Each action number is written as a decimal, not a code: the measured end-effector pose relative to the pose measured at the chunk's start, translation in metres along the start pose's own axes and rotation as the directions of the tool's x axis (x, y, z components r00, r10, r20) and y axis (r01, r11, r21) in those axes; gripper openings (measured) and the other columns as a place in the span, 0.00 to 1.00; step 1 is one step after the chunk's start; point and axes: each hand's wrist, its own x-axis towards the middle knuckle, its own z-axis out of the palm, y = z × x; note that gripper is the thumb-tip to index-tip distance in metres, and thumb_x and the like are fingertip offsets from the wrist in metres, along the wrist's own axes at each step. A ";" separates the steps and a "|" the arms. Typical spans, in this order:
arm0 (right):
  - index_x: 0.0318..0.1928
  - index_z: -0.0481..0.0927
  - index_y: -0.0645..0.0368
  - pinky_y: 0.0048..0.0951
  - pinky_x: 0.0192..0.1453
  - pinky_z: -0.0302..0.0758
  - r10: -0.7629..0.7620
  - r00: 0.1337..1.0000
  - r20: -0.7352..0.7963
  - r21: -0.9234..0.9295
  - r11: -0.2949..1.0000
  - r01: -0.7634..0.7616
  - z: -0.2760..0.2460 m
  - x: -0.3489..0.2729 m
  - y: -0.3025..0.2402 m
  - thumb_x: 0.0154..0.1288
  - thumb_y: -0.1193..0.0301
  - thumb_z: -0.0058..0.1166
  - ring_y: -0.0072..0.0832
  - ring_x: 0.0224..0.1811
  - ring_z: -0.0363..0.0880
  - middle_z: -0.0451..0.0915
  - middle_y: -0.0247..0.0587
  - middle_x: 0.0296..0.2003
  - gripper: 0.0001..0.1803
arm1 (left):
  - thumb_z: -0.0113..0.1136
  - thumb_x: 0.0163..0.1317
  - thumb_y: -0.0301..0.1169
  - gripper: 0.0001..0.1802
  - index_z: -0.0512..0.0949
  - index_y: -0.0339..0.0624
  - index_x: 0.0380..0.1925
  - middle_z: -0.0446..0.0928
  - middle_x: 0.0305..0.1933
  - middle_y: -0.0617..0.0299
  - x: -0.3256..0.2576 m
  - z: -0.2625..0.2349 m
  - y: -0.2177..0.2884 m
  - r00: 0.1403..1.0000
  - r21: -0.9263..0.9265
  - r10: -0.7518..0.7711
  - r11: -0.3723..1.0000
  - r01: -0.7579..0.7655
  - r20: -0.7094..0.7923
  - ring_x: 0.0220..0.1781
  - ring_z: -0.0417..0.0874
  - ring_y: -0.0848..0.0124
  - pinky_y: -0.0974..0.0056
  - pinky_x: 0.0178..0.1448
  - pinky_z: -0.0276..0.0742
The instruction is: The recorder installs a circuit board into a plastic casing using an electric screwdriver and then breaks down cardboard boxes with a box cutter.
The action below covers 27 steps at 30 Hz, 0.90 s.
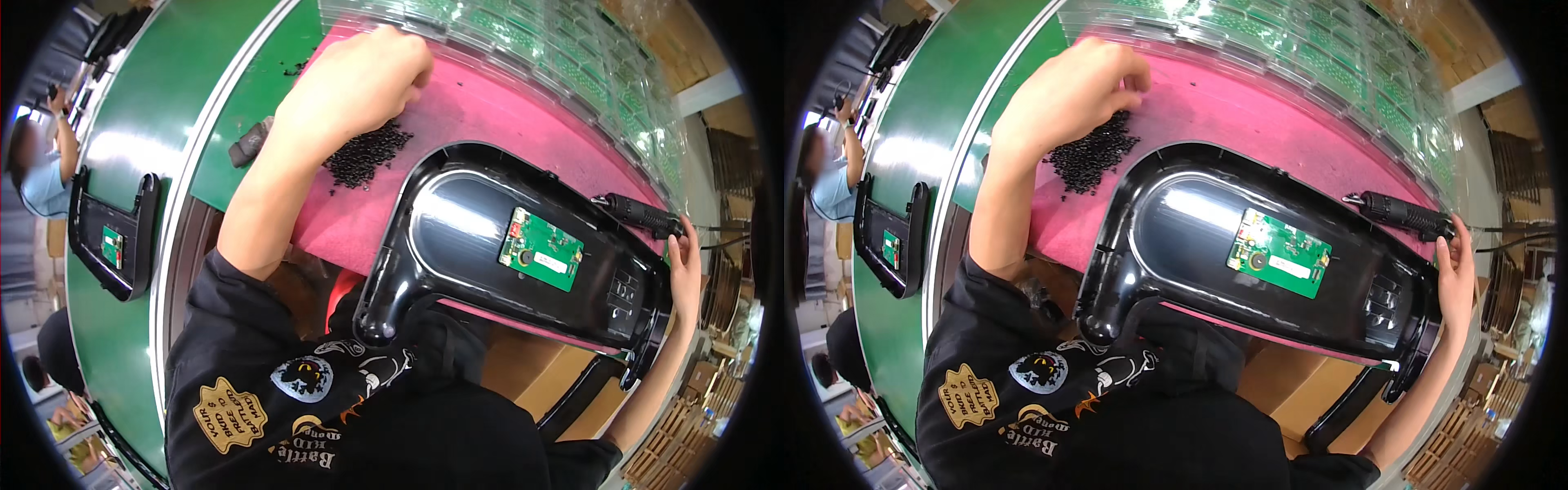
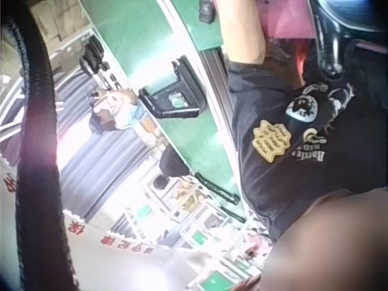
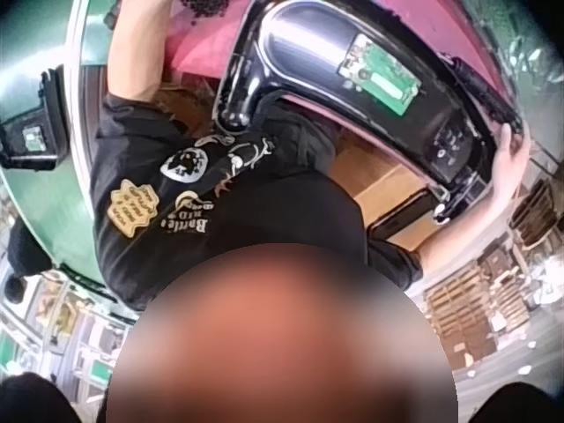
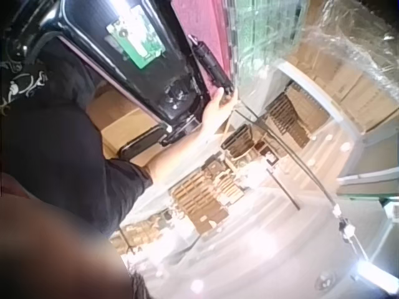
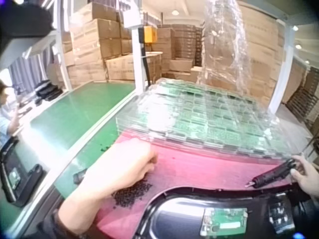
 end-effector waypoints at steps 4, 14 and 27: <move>0.56 0.71 0.52 0.18 0.39 0.64 0.177 0.974 0.143 0.210 0.956 -0.205 0.020 0.023 -0.006 0.69 0.63 0.50 0.16 0.34 0.64 0.68 0.27 0.35 0.18 | 0.63 0.47 0.24 0.07 0.79 0.36 0.28 0.79 0.27 0.50 -0.007 0.014 -0.012 0.972 0.109 -0.112 0.990 0.091 0.208 0.33 0.80 0.53 0.57 0.39 0.76; 0.56 0.64 0.64 0.36 0.59 0.69 0.008 0.968 -0.251 0.868 0.444 0.222 0.070 0.027 -0.097 0.65 0.75 0.51 0.34 0.53 0.73 0.73 0.53 0.52 0.20 | 0.58 0.48 0.25 0.04 0.74 0.38 0.24 0.76 0.26 0.51 0.004 0.033 -0.013 0.984 0.193 -0.102 0.979 0.073 0.145 0.38 0.77 0.54 0.54 0.42 0.73; 0.38 0.70 0.60 0.23 0.36 0.63 -0.099 0.945 -0.311 0.895 -0.365 0.257 0.053 -0.016 -0.173 0.55 0.56 0.57 0.17 0.22 0.64 0.65 0.26 0.20 0.21 | 0.61 0.54 0.22 0.07 0.80 0.34 0.34 0.81 0.31 0.62 0.023 0.031 0.044 0.975 -0.753 0.219 0.647 -0.116 0.038 0.33 0.80 0.75 0.71 0.39 0.76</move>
